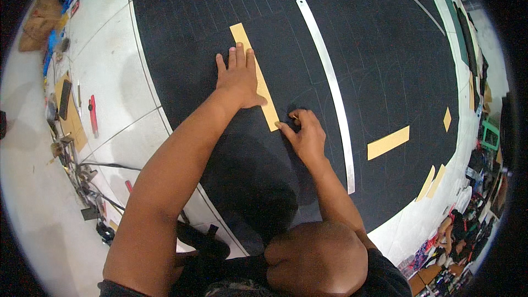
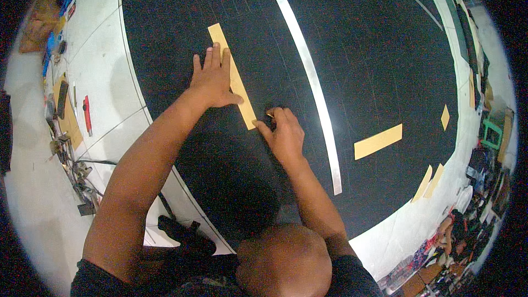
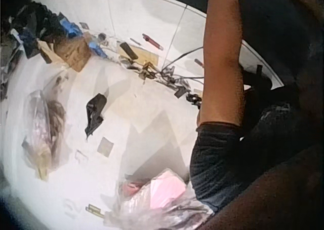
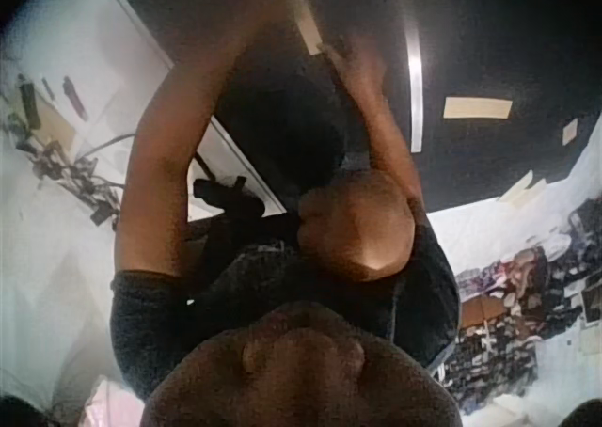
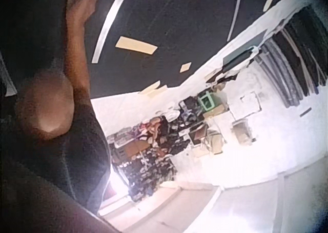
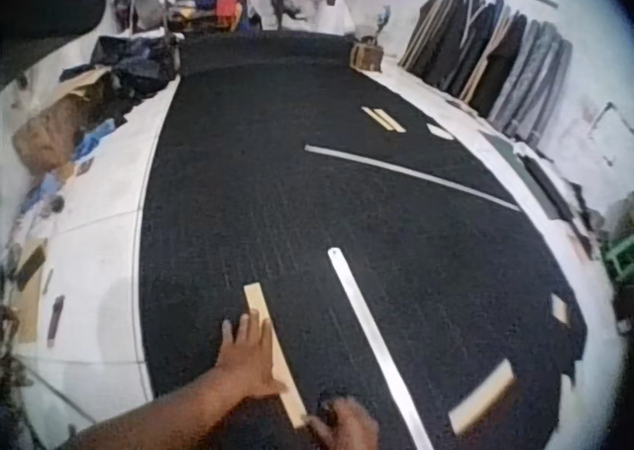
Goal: The person marks a large piece of dark fabric using a ruler and a marking tool, drawing a series of parallel lines.
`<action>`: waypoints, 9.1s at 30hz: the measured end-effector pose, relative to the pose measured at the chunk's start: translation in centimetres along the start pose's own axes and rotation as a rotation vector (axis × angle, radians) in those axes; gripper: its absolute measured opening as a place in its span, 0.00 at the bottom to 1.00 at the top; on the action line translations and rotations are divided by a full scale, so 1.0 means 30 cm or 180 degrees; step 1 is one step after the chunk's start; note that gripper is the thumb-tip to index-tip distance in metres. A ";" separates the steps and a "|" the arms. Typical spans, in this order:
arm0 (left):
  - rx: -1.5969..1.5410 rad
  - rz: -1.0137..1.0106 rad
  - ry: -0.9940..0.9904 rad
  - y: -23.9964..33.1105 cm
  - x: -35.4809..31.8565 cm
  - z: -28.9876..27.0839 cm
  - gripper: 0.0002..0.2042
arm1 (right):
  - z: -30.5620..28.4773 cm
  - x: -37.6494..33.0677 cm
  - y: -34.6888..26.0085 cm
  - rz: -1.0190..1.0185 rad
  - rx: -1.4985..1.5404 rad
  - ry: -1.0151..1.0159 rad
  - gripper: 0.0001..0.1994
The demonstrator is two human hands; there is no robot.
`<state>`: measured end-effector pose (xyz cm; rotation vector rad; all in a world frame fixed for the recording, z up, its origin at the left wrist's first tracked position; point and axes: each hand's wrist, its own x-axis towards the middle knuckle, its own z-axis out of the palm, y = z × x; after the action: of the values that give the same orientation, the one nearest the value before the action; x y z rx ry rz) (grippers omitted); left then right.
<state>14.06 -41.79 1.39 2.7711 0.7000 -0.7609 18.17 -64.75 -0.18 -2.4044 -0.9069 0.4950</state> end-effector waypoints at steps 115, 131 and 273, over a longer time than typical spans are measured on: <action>-0.1116 -0.0052 0.0837 -0.730 -0.385 0.235 0.65 | 0.446 -0.092 -0.410 -0.2447 -0.0282 -0.1094 0.18; -0.0558 -0.0166 0.0520 -0.707 -0.363 0.217 0.66 | 0.453 -0.090 -0.409 -0.2330 -0.0299 -0.1065 0.16; -0.1581 -0.1563 0.2465 -0.179 -0.874 0.661 0.19 | -0.002 -0.095 0.210 -0.1470 -0.1036 0.0726 0.22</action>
<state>-17.03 -53.18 -2.12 2.3700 1.4848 0.4510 19.33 -70.77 -3.37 -2.3469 -1.4694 -0.1071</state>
